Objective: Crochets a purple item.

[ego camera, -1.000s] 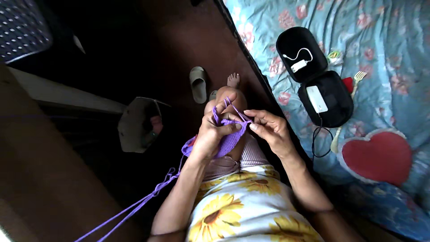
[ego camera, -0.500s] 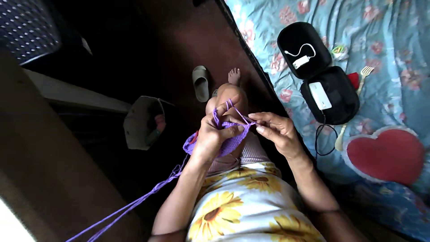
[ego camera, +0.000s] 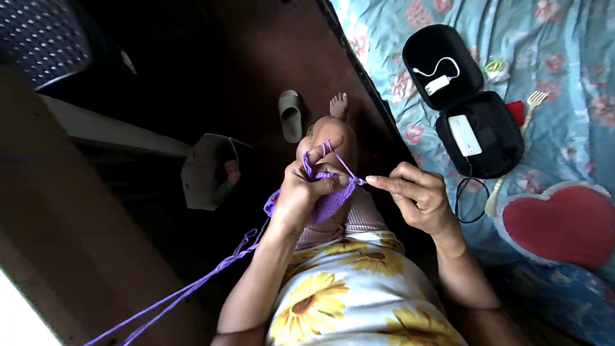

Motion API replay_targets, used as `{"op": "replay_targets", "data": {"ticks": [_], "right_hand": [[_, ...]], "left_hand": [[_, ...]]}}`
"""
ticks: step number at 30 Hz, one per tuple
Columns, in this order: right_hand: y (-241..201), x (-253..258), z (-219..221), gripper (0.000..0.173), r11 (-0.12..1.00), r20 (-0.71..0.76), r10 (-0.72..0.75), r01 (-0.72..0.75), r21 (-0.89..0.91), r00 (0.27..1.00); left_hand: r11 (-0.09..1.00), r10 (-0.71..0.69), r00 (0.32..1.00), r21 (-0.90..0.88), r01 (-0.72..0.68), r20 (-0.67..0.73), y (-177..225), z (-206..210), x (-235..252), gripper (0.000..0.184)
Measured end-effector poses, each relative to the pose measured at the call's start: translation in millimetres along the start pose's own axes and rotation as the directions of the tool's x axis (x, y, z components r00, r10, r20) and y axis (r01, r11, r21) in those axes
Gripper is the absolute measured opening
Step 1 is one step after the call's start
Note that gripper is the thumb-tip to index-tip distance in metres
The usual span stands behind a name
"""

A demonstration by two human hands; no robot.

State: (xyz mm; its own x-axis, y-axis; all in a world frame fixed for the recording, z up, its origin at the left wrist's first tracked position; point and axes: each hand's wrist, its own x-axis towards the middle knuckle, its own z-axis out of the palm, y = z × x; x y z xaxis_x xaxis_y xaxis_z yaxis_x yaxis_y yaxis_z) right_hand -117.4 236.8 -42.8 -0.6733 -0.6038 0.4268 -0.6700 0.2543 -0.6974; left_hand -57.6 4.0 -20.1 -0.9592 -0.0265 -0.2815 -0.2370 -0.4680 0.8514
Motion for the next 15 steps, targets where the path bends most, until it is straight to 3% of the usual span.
{"op": "replay_targets", "data": {"ticks": [15], "right_hand": [[-10, -3, -2, 0.032, 0.955, -0.051, -0.047, 0.03, -0.294, 0.998]], "left_hand": [[0.997, 0.015, 0.999, 0.076, -0.013, -0.031, -2, 3, 3, 0.06]]}}
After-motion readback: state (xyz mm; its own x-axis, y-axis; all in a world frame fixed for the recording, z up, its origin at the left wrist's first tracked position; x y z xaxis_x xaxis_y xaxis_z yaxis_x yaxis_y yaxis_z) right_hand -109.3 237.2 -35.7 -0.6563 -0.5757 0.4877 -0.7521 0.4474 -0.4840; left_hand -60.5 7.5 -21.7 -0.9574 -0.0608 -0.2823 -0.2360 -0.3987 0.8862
